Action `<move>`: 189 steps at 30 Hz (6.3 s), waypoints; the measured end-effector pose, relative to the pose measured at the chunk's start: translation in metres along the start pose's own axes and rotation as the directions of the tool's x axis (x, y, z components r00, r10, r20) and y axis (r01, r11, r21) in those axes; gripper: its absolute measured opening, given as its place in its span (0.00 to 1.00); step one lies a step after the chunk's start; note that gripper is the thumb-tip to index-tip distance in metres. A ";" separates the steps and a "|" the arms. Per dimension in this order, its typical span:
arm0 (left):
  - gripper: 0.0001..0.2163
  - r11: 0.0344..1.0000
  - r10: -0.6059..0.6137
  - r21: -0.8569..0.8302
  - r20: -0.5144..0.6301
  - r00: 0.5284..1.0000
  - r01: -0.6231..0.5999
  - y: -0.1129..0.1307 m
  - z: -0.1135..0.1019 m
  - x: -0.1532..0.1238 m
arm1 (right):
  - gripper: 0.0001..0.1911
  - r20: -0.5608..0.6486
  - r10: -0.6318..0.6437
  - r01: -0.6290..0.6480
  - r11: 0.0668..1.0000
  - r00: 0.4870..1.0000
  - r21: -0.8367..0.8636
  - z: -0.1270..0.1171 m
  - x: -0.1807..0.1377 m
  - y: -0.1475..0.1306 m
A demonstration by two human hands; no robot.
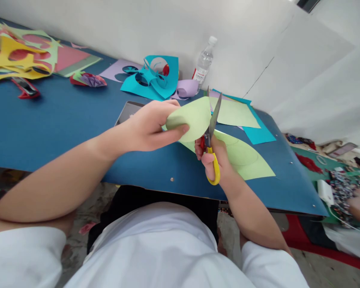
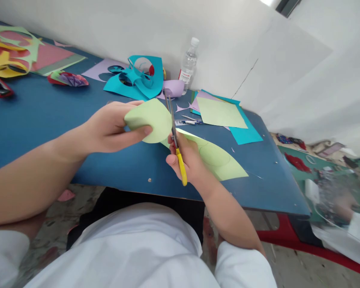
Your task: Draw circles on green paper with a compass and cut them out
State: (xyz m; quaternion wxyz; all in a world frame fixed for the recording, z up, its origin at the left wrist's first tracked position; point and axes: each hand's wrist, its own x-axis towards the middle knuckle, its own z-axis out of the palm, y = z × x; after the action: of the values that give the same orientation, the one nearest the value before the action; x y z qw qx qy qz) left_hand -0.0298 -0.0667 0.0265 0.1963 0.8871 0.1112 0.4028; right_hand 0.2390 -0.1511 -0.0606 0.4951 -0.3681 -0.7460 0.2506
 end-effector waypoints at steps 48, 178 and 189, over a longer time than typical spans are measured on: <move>0.15 0.974 0.032 -0.224 0.026 0.999 -0.025 0.010 -0.019 0.002 | 0.41 0.051 0.034 -0.030 0.997 0.998 -0.077 -0.007 0.009 -0.031; 0.18 0.933 -0.230 -0.269 0.063 0.971 0.239 0.011 0.004 -0.004 | 0.41 0.142 -0.003 0.016 0.996 0.990 -0.091 -0.006 0.009 -0.033; 0.17 0.932 -0.208 -0.289 0.067 0.976 0.219 0.008 0.003 -0.003 | 0.41 0.141 0.024 -0.012 0.996 0.990 -0.085 -0.007 0.008 -0.036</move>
State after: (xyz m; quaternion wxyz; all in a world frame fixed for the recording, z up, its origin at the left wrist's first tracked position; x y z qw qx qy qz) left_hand -0.0293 -0.0754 0.0263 0.3708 0.8375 0.1420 0.3754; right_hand 0.2329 -0.1661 -0.0263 0.4227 -0.3768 -0.7858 0.2489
